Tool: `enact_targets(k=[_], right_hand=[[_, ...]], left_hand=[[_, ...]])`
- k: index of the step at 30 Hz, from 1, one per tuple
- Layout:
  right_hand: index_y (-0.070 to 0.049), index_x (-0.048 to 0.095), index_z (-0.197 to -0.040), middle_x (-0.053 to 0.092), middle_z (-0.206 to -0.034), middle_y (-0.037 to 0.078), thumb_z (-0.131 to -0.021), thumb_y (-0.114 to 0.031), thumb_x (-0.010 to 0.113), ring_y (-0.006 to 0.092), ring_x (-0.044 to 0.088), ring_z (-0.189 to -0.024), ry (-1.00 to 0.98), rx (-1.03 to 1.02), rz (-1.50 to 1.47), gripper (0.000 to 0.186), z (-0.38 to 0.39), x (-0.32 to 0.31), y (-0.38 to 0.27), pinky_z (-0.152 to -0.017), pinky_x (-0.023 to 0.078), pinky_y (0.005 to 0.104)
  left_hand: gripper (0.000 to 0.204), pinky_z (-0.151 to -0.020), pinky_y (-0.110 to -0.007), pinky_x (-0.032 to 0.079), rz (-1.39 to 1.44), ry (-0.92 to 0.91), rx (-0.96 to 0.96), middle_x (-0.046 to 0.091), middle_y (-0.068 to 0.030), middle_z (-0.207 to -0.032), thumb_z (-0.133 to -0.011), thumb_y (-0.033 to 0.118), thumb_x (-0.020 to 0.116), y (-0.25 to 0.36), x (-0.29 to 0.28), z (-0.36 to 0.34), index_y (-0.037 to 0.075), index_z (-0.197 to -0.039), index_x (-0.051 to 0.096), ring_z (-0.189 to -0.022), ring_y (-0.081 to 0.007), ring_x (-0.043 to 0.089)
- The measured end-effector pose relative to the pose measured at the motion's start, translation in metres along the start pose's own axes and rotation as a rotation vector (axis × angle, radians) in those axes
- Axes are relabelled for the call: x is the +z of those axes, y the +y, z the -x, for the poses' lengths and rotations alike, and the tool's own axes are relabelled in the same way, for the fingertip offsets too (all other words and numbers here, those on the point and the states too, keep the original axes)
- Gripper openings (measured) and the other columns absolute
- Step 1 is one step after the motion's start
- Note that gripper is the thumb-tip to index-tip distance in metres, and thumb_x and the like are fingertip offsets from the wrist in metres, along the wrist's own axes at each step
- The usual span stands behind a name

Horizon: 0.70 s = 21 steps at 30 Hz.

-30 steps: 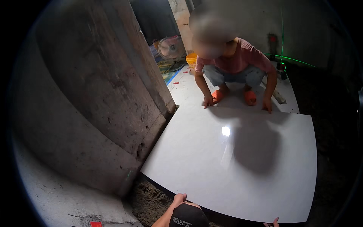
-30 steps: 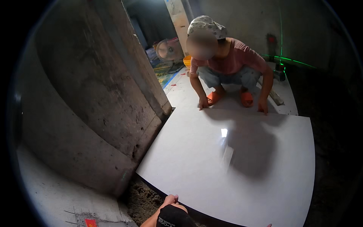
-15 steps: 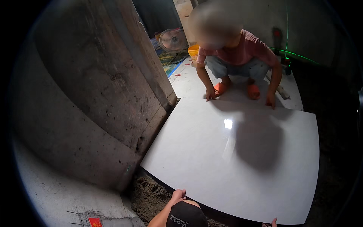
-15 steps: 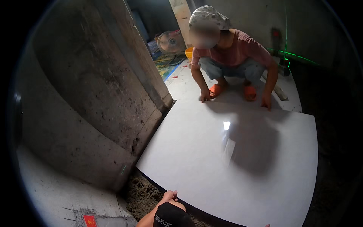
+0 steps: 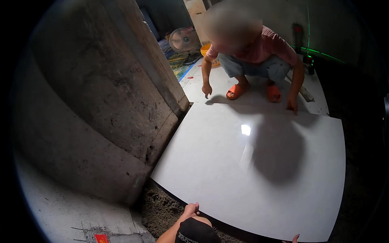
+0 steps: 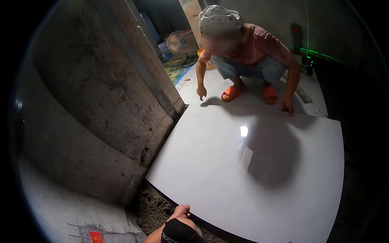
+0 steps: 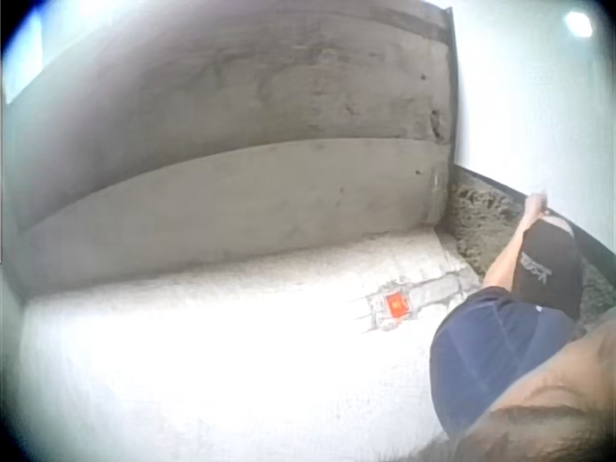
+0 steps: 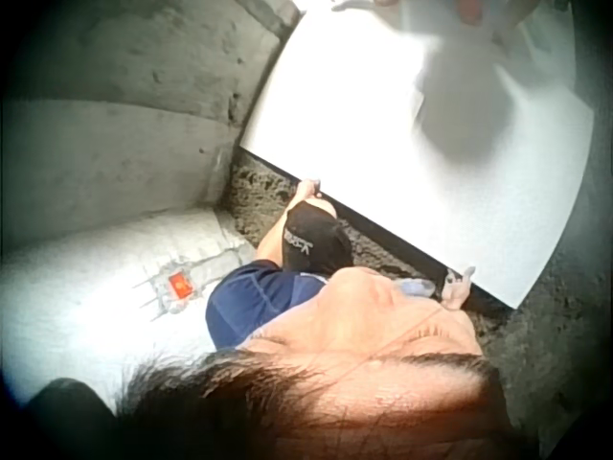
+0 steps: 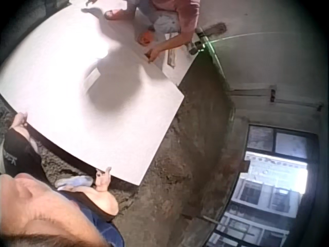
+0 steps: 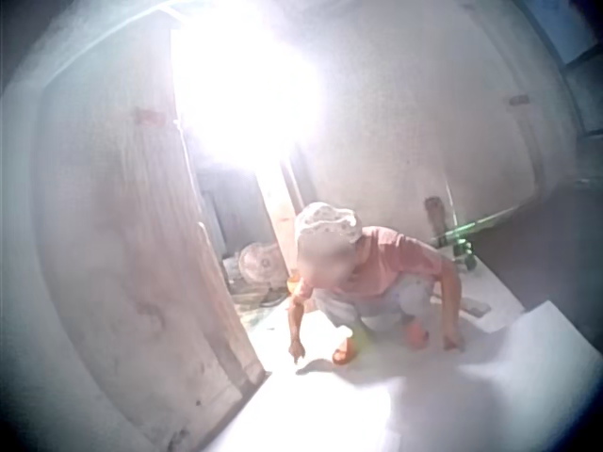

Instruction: The person moves a large tile from a staging area to a prepared floor section with a second person, aligns it with existing tiles and a laser level, and then uses a wooden block and a hammer to tap the tile into place, checking the alignment with tape and a small level.

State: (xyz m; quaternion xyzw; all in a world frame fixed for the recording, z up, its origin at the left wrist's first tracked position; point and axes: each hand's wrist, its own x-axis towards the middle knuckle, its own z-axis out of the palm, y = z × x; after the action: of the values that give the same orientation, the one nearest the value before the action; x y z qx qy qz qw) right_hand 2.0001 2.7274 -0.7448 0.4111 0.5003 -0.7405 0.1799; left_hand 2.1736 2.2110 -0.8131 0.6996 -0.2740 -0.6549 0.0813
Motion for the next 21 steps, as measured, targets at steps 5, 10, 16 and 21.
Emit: enact_targets(k=[5,10,16,21], right_hand=[[0.000,0.052,-0.129,0.063,-0.102,0.014,-0.096,-0.051,0.057,0.0158,0.052,-0.066,-0.037,0.030,0.001,0.060,-0.020,-0.017,0.004,-0.049,0.040,0.0226],[0.002,0.051,-0.128,0.061,-0.104,0.018,-0.095,-0.050,0.060,0.0182,0.054,-0.069,-0.037,0.055,0.010,0.062,-0.019,-0.019,0.004,-0.048,0.039,0.0227],[0.004,0.048,-0.129,0.059,-0.108,0.016,-0.093,-0.046,0.065,0.0333,0.059,-0.100,-0.009,0.037,-0.001,0.063,-0.008,0.003,0.002,-0.045,0.037,0.0220],[0.000,0.043,-0.138,0.054,-0.123,0.016,-0.090,-0.045,0.069,0.0371,0.058,-0.110,-0.038,0.052,-0.104,0.071,-0.037,-0.019,0.021,-0.042,0.038,0.0199]], left_hand=[[0.013,-0.045,-0.033,0.033,0.005,0.006,-0.006,0.059,-0.0010,-0.072,-0.093,0.001,0.039,-0.001,0.011,-0.002,0.004,-0.096,0.051,-0.051,-0.0111,0.044],[0.015,-0.045,-0.032,0.033,0.049,0.064,-0.035,0.061,-0.0004,-0.073,-0.092,0.001,0.039,0.000,0.020,0.004,0.004,-0.098,0.052,-0.052,-0.0104,0.046],[0.014,-0.045,-0.032,0.034,0.012,0.074,-0.019,0.060,-0.0006,-0.073,-0.095,0.002,0.039,-0.001,0.009,0.002,0.003,-0.103,0.051,-0.052,-0.0113,0.045],[0.014,-0.050,-0.035,0.037,0.064,0.082,-0.029,0.059,-0.0046,-0.083,-0.095,0.001,0.040,0.002,0.016,-0.011,0.004,-0.105,0.051,-0.059,-0.0148,0.051]])
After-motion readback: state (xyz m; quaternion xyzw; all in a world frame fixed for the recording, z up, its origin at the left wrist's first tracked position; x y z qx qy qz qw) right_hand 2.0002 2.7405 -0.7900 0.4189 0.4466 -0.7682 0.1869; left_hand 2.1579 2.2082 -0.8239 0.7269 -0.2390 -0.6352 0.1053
